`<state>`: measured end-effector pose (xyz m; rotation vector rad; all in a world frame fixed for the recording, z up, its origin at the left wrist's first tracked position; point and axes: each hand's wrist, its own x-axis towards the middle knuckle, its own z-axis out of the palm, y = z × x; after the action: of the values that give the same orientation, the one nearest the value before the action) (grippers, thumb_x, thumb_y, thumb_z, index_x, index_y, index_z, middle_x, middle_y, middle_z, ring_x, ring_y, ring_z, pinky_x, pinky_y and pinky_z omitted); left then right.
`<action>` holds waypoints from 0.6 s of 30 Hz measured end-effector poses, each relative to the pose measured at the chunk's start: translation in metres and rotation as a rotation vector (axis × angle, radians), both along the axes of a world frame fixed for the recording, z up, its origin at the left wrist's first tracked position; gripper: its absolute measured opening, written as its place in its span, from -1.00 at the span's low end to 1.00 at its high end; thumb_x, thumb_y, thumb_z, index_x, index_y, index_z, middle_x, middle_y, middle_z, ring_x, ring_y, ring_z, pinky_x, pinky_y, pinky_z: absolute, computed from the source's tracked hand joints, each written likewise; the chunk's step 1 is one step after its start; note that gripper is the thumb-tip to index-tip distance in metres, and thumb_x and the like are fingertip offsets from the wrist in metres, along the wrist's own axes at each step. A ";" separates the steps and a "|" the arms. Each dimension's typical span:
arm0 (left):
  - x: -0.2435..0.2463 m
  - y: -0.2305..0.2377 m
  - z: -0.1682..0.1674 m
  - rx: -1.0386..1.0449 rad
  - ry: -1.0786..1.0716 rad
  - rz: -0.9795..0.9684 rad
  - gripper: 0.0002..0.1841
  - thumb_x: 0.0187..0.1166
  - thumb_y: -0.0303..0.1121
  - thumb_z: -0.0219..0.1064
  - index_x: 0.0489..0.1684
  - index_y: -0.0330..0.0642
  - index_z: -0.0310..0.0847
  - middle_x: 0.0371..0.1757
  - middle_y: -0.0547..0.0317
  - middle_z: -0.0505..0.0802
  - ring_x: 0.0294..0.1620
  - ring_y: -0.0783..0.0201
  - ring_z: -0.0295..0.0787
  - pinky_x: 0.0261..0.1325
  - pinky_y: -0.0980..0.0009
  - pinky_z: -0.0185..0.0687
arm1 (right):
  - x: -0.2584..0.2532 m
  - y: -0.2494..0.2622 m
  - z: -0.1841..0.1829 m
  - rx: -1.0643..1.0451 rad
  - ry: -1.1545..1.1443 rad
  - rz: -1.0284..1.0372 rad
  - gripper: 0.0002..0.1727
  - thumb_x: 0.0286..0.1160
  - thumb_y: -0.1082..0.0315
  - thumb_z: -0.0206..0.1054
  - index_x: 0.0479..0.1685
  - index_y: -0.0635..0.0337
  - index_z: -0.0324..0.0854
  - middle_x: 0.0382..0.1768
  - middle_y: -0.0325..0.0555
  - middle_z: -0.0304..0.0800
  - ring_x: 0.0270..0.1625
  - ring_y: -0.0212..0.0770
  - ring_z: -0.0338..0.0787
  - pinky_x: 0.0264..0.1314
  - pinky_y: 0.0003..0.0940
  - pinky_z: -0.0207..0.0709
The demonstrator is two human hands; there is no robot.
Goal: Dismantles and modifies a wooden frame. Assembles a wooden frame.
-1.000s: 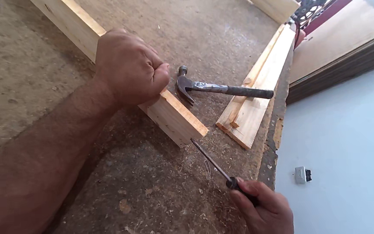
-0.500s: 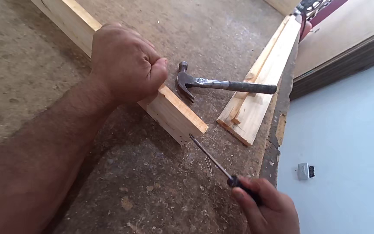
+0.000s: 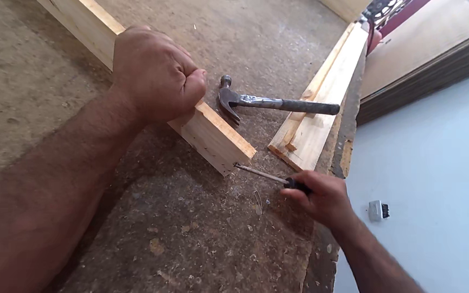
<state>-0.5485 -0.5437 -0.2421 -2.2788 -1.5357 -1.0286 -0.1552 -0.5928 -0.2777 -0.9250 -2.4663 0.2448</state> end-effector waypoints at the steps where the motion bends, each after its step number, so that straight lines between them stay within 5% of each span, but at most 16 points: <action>1: 0.000 -0.001 -0.001 -0.010 0.001 0.001 -0.46 0.65 -0.08 -0.06 -0.89 -0.10 0.18 -0.69 0.00 0.59 -0.46 -0.02 0.62 -0.25 -0.07 0.27 | 0.000 0.010 -0.002 0.023 -0.024 0.040 -0.53 0.60 -0.15 0.34 -0.36 0.09 0.71 -0.53 -0.31 0.70 -0.56 -0.45 0.64 -0.58 -0.45 0.54; 4: -0.001 0.002 0.001 -0.012 -0.004 -0.018 -0.45 0.66 -0.06 -0.07 -0.88 -0.08 0.15 -0.70 0.03 0.52 -0.51 0.01 0.56 -0.34 -0.06 0.24 | -0.002 0.028 -0.005 0.092 -0.104 0.108 -0.46 0.70 -0.19 0.19 -0.38 0.11 0.68 -0.52 -0.20 0.69 -0.59 -0.28 0.65 -0.66 -0.28 0.47; 7: -0.001 0.002 0.001 -0.017 -0.008 -0.012 -0.45 0.66 -0.06 -0.08 -0.88 -0.08 0.15 -0.71 0.02 0.53 -0.50 0.00 0.57 -0.31 -0.06 0.24 | -0.008 -0.016 0.024 0.028 -0.209 -0.030 -0.47 0.75 -0.20 0.07 -0.35 0.03 0.64 -0.56 -0.31 0.59 -0.61 -0.32 0.59 -0.70 -0.30 0.41; 11: 0.001 0.000 0.001 -0.009 -0.013 -0.006 -0.45 0.67 -0.08 -0.07 -0.88 -0.10 0.17 -0.69 0.00 0.56 -0.46 -0.03 0.60 -0.24 -0.08 0.28 | -0.047 -0.085 0.041 -0.341 -0.031 -0.286 -0.49 0.75 -0.26 0.07 -0.37 -0.12 0.65 -0.67 -0.51 0.47 -0.66 -0.60 0.44 -0.71 -0.58 0.30; 14: 0.002 0.000 0.005 -0.011 -0.018 -0.001 -0.45 0.65 -0.09 -0.07 -0.90 -0.10 0.17 -0.71 0.00 0.54 -0.49 -0.03 0.57 -0.19 -0.10 0.27 | -0.057 -0.089 0.042 -0.489 -0.007 -0.354 -0.49 0.75 -0.30 0.02 -0.38 -0.18 0.59 -0.69 -0.52 0.40 -0.68 -0.56 0.41 -0.70 -0.55 0.27; 18: 0.004 -0.001 0.014 -0.135 0.081 0.036 -0.44 0.67 -0.06 -0.12 -0.87 -0.12 0.29 -0.66 -0.03 0.64 -0.44 -0.03 0.67 -0.14 -0.12 0.31 | -0.070 -0.097 0.061 -0.935 -0.010 -0.465 -0.51 0.72 -0.31 0.02 -0.32 -0.21 0.61 -0.68 -0.41 0.50 -0.65 -0.40 0.54 -0.63 -0.39 0.43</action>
<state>-0.5447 -0.5444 -0.2279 -2.3399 -1.6536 -0.8362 -0.2253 -0.6894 -0.2169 -1.8111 -2.0058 1.2739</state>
